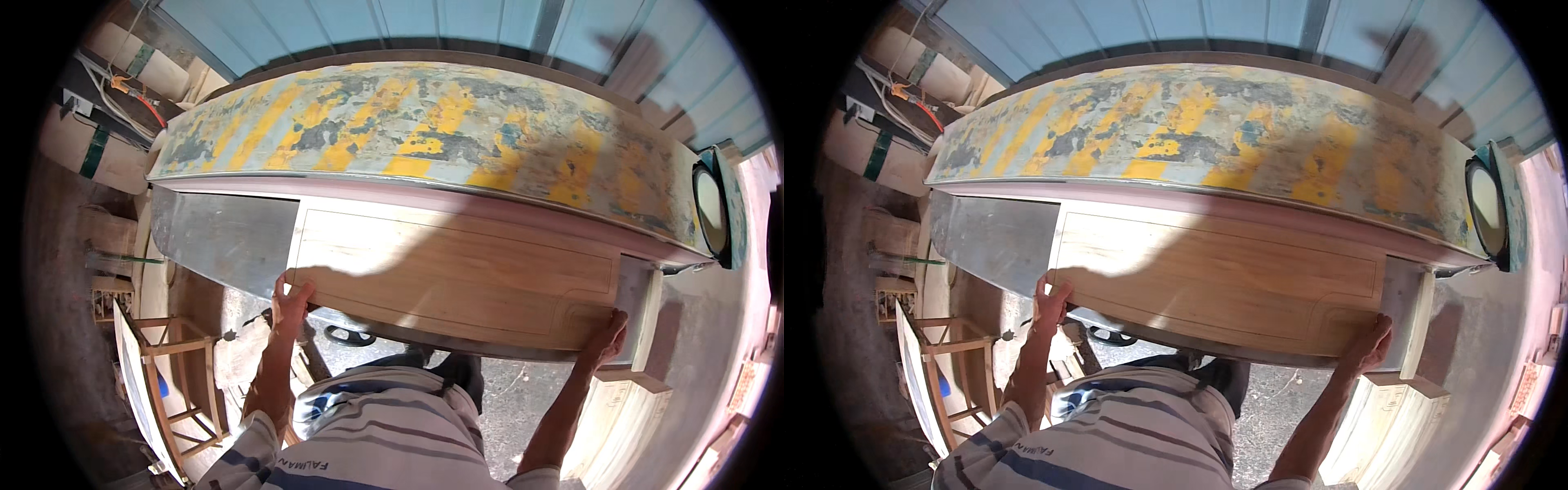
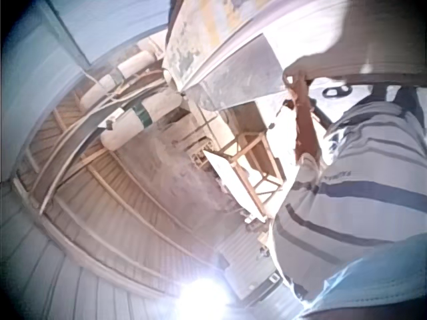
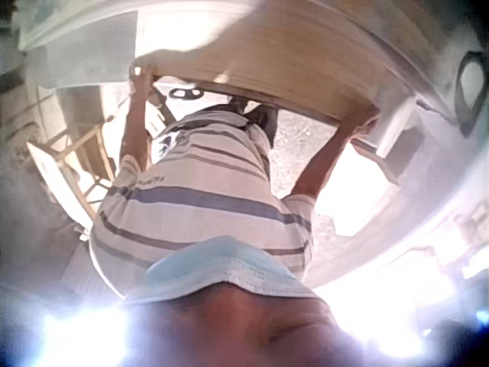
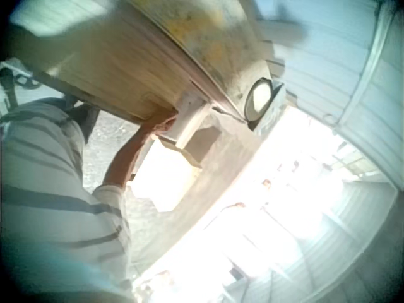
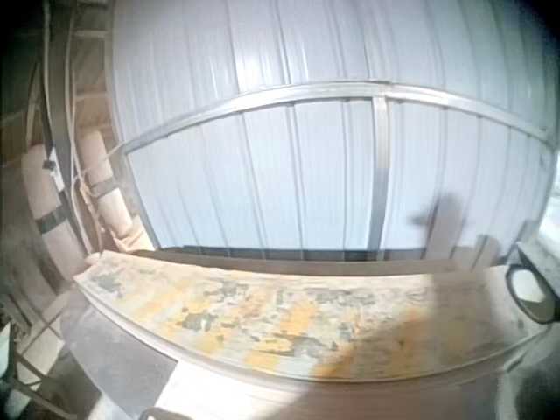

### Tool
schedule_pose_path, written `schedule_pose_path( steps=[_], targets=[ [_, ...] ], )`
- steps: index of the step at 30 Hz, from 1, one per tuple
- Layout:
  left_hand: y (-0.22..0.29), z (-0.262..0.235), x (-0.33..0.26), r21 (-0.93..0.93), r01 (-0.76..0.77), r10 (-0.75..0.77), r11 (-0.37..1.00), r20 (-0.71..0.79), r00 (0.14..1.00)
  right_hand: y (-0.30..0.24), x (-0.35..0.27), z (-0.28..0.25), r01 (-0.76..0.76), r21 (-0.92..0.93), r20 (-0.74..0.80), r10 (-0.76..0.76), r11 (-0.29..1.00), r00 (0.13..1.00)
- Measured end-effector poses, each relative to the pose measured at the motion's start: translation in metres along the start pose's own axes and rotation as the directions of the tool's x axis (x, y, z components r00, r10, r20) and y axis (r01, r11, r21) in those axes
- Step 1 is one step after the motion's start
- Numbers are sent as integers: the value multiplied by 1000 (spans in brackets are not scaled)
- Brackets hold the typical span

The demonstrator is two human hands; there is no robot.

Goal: The person sands a curved wooden board using a stationary belt sander and then picks up another wooden board from a stack on a pallet.

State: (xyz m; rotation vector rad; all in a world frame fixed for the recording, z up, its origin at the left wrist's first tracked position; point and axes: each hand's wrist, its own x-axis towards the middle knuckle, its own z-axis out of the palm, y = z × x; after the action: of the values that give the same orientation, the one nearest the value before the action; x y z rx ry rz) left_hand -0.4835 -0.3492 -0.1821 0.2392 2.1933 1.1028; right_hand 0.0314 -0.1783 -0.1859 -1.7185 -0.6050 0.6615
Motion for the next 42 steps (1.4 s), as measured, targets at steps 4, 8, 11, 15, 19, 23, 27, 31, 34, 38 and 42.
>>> schedule_pose_path(
  steps=[4, 8, 11, 15, 19, 23, 27, 31, 34, 38, 42],
  targets=[
    [-98, -2, 61, -127, -315, 304, 941, -101, 947, 38, 36, -21, 116, 136, -6, -116, 984, 993],
    [-18, -3, 10, 15, -9, 8, 1000, 10, 1000, 17, 8, -1, 108, 82, -8, -108, 991, 994],
    [-12, -19, 21, 38, -22, 22, 999, 9, 1000, 12, -15, 11, 122, 64, -23, -120, 990, 992],
    [-23, -44, 54, 86, -55, 54, 995, 18, 998, 25, -33, 18, 150, -52, -5, -150, 987, 989],
    [-21, -66, 71, 85, -27, 21, 996, 70, 997, 7, -63, 32, 122, -47, 18, -122, 991, 992],
    [-30, -91, 108, 42, 38, -41, 998, 67, 997, 23, -81, 41, 120, 130, 87, -132, 984, 987],
    [-63, -158, 141, -33, -13, 18, 999, 169, 986, 8, -122, 41, 158, -110, 302, -119, 981, 946],
    [-82, -192, 91, 4, 148, -148, 989, 108, 983, 43, -143, 9, 72, 49, 330, -84, 996, 940],
    [-97, -216, 84, 291, 183, -174, 939, -54, 983, 53, -136, -16, 101, -60, 421, -66, 993, 905],
    [-130, -256, 142, 261, 130, -137, 957, 8, 991, 9, -132, 1, 272, -382, 572, -5, 883, 820],
    [-97, -192, 133, 177, -17, 19, 984, -13, 1000, 31, -137, 24, 581, -507, 485, -347, 636, 803]
  ],
)
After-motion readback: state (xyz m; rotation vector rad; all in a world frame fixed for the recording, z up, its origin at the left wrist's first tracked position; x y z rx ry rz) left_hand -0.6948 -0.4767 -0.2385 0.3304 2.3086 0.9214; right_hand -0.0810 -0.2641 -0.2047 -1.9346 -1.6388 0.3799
